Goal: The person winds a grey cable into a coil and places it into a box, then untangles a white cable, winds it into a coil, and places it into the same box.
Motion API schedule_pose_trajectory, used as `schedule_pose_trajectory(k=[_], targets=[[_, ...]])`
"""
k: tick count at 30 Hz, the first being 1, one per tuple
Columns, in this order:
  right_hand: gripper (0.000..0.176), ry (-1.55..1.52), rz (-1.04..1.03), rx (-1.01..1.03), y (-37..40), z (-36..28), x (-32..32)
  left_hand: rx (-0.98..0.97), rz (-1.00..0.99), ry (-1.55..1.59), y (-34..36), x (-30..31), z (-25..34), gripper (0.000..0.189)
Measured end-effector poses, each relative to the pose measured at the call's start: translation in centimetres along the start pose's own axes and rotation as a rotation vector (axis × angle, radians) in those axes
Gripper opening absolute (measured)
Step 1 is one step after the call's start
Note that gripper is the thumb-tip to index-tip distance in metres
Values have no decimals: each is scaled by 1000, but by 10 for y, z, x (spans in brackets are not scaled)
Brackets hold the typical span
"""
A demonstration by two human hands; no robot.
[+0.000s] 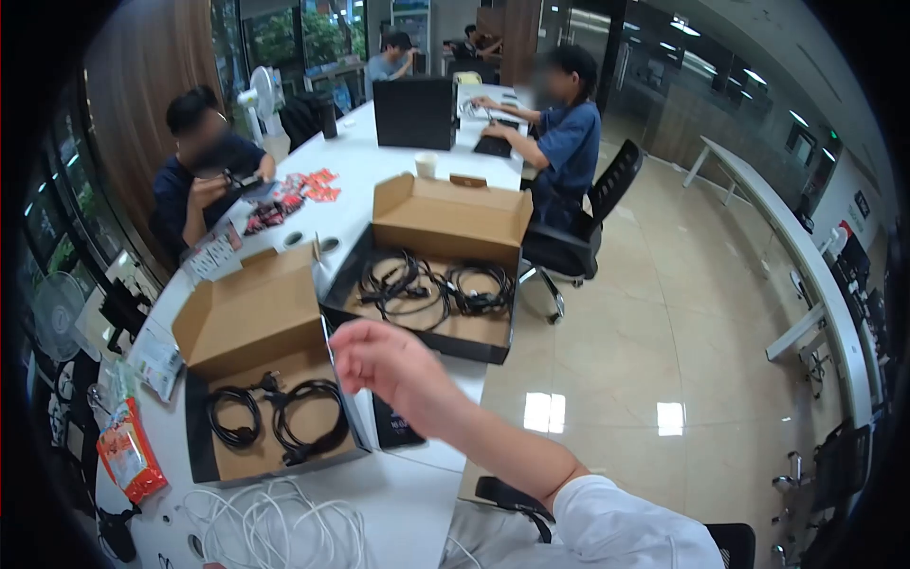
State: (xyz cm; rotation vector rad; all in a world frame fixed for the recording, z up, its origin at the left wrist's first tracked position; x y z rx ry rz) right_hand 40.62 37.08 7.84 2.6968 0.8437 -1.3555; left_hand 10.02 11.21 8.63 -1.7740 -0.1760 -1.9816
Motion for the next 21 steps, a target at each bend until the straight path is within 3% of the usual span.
schedule_pose_trajectory(k=[2,4,5,6,7,9,10,13,15,18,20,21], targets=[[18,289,-125,92,2,14,-29,84,180,62,-7,28,35,28],[29,712,-284,136,10,21,-64,-15,265,59,-11,44,46,35],[36,824,-387,345,11,30,-79,-58,321,47,-14,50,51,38],[44,925,-415,547,17,37,-96,-96,326,95,-15,57,59,40],[67,996,-561,586,17,50,-107,-135,322,134,-14,64,68,41],[77,991,-688,617,28,59,-132,-248,349,231,-12,74,81,45],[80,1044,-732,628,30,70,-139,-206,357,255,-8,76,83,46],[68,1164,-822,161,14,121,-138,-149,448,379,1,76,79,51],[48,1212,-822,158,3,148,-130,-208,624,532,7,69,67,55],[21,1235,-763,140,-14,178,-115,-135,442,695,16,58,52,61],[15,1267,-689,126,-15,178,-120,-203,210,668,13,64,51,62],[14,1254,-642,216,-22,175,-121,-220,136,713,12,65,49,62]])
Point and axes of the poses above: each hand's wrist, its own y-axis away from the middle knuckle, its own x-axis out of the back of the hand, z = x × y, the point moved 2 cm from there along -y, towards the middle knuckle, and after that the axes turned 5 degrees about -y, right-handed, at the moved point
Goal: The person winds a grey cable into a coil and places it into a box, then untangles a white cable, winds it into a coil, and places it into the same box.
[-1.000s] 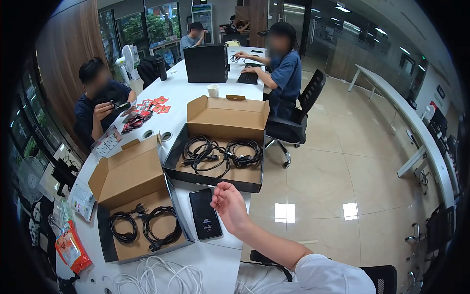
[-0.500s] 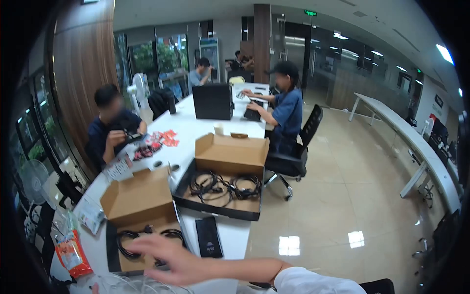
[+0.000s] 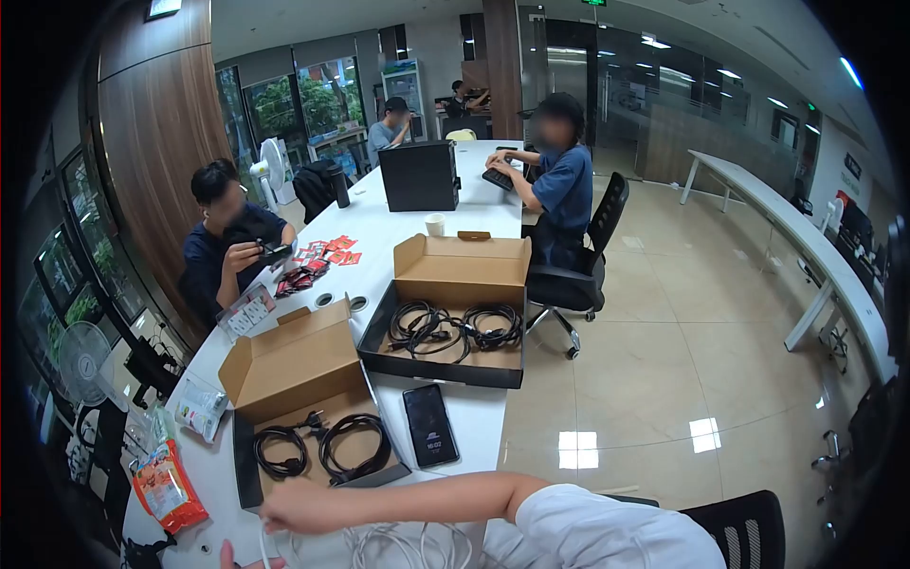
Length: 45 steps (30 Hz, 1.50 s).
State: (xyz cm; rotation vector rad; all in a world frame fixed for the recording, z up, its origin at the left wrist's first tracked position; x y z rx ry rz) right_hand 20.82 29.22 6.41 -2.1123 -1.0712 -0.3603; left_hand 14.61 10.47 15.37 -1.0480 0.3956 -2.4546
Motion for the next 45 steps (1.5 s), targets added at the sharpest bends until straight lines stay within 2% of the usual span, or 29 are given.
schedule_pose_trajectory(k=[2,3,5,8,9,11,14,16,18,20,22,25,28,31,34,37,39,41,43,45], targets=[[11,15,195,60,-16,-2,13,20,-129,108,-1,2,-6,62],[9,16,303,76,-25,-5,23,-17,-105,39,-3,6,-18,62],[10,-283,460,81,-43,-11,43,-77,-65,-96,-5,13,-48,64],[24,-877,545,81,-54,-25,62,140,-16,-255,-8,22,-57,66],[30,-1046,604,90,-55,-28,65,106,-50,-341,-11,23,-57,67],[37,-1193,616,53,-56,-22,68,42,-119,-519,-15,24,-59,69],[42,-1374,589,-64,-52,-21,64,-442,93,-781,-21,8,-66,42],[41,-1391,504,-103,-51,-18,55,-118,-197,-515,-18,-5,-76,83],[39,-1391,369,-154,-53,-21,38,-269,-274,-575,-20,-21,-97,81],[35,-1279,228,-213,-56,-25,32,-115,-380,-567,-22,-32,-99,82],[33,-1114,145,-247,-59,-33,32,-81,-377,-511,-27,-36,-109,85],[36,-1001,134,-222,-61,-36,28,72,-329,-440,-35,-39,-117,74],[36,-989,130,-219,-61,-32,29,145,-203,-128,-43,-50,-141,60],[36,-914,133,-195,-61,-33,27,245,-199,30,-45,-60,-153,38],[35,-880,297,-74,-60,-31,29,428,-223,425,-49,-67,-163,24],[34,-900,568,53,-57,-25,45,314,-54,287,-56,-40,-155,14],[36,-976,696,92,-52,-25,64,109,185,99,-57,-10,-182,10],[35,-1020,805,147,-44,-14,86,113,493,-198,-55,36,-176,5],[35,-1013,997,168,-34,-7,105,25,763,-214,-43,83,-212,6],[35,-1030,1188,150,-27,-4,118,226,1008,189,-23,116,-210,5]])
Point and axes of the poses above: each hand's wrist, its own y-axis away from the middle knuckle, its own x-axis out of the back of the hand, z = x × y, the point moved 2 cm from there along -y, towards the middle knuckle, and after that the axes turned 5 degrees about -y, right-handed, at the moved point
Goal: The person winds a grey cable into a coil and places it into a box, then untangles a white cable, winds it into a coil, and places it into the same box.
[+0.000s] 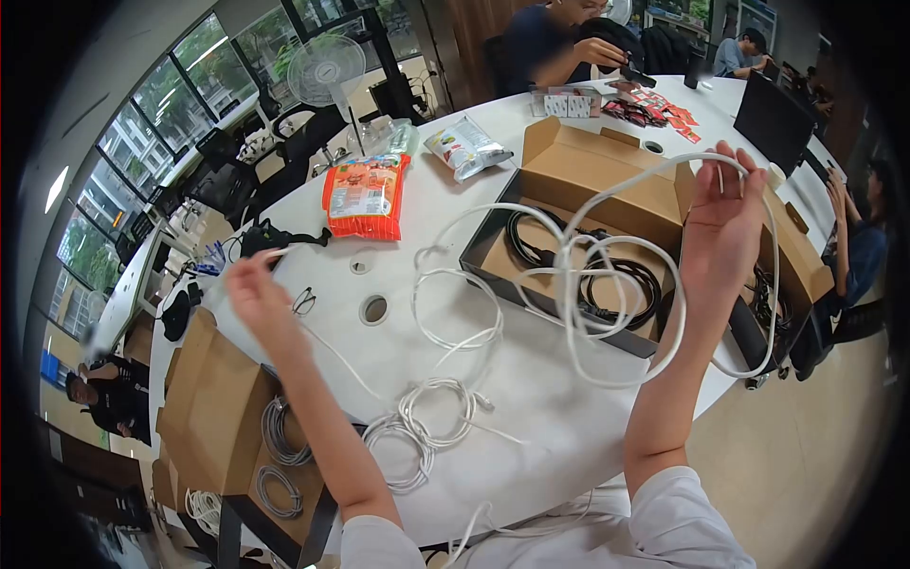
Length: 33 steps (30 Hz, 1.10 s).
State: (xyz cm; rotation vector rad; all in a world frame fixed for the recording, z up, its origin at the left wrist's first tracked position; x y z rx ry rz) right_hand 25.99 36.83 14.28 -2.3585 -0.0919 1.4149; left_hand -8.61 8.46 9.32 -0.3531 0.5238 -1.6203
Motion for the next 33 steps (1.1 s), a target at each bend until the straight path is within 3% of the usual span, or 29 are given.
schedule_pose_trajectory(k=[3,7,11,12,13,16,19,20,22,26,29,32,33], targets=[[35,37,-9,-76,2,-2,-4,79,-21,306,-11,32,10,8],[33,125,-469,-332,21,20,-18,73,-131,356,7,7,25,14],[30,407,-857,-593,68,46,-37,-286,-422,-60,40,-32,58,18],[31,609,-921,-689,79,51,-39,-340,-448,-198,50,-35,67,18],[30,813,-1008,-657,89,58,-40,-390,-475,-338,58,-34,73,18],[29,1171,-1449,-204,114,75,-36,-200,-841,-618,83,-15,81,15],[28,945,-1805,-565,125,66,-41,-198,-1279,-804,136,10,82,14],[27,849,-1839,-566,126,62,-42,-217,-1411,-799,156,18,73,15],[27,666,-1896,-562,126,52,-44,-339,-1385,-781,191,23,55,17],[32,341,-1859,-984,124,37,-50,-554,-1170,-956,230,24,22,20],[33,125,-1803,-962,123,29,-54,-300,-1289,-876,215,34,24,18],[34,-58,-1526,-970,128,25,-59,-386,-1130,-742,182,35,60,16],[34,-78,-1422,-1034,130,23,-62,-266,-1065,-687,169,38,71,15]])
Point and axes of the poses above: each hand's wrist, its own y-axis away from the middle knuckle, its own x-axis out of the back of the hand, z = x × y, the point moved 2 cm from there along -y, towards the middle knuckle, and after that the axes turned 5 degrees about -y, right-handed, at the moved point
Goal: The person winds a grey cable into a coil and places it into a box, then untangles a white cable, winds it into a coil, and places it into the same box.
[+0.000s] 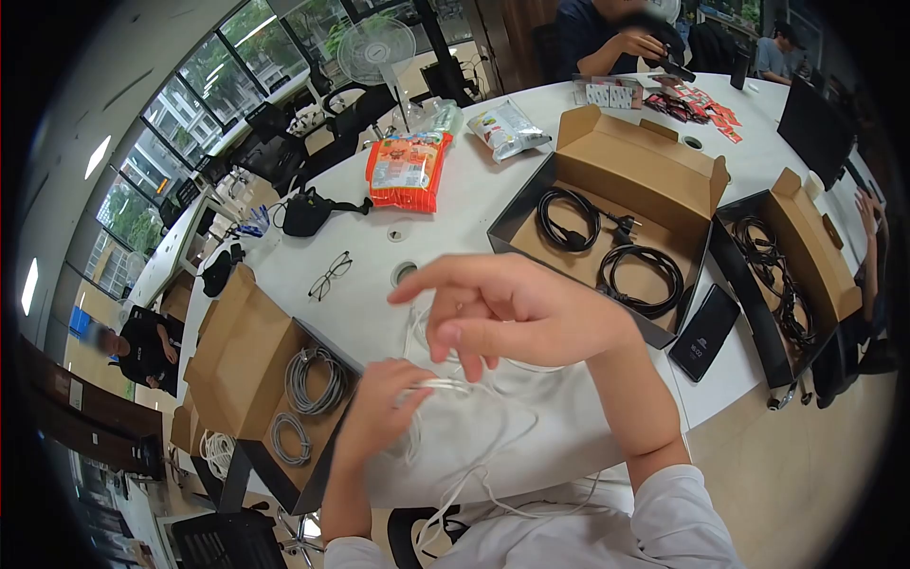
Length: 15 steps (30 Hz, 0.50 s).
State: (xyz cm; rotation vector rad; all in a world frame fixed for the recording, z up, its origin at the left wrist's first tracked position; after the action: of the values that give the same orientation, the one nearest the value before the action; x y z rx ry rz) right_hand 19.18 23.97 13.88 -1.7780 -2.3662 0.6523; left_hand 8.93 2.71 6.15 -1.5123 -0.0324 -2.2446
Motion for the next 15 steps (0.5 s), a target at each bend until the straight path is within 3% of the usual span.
schedule_pose_trajectory(k=[2,5,7,8,11,12,15], targets=[[34,56,121,37,-3,1,-2,177,91,206,-2,31,-1,13],[32,261,262,67,-7,8,2,271,366,352,-4,54,-2,15],[31,493,347,107,-9,10,3,292,405,418,-9,57,-5,17],[38,509,359,27,-9,7,2,298,413,405,-11,58,-7,16],[48,1009,306,311,-10,27,1,288,362,369,-19,66,0,16],[62,1004,281,234,-9,36,-2,255,326,349,-21,68,1,16],[69,1112,65,-380,-14,57,-10,208,238,267,-30,59,-8,17]])
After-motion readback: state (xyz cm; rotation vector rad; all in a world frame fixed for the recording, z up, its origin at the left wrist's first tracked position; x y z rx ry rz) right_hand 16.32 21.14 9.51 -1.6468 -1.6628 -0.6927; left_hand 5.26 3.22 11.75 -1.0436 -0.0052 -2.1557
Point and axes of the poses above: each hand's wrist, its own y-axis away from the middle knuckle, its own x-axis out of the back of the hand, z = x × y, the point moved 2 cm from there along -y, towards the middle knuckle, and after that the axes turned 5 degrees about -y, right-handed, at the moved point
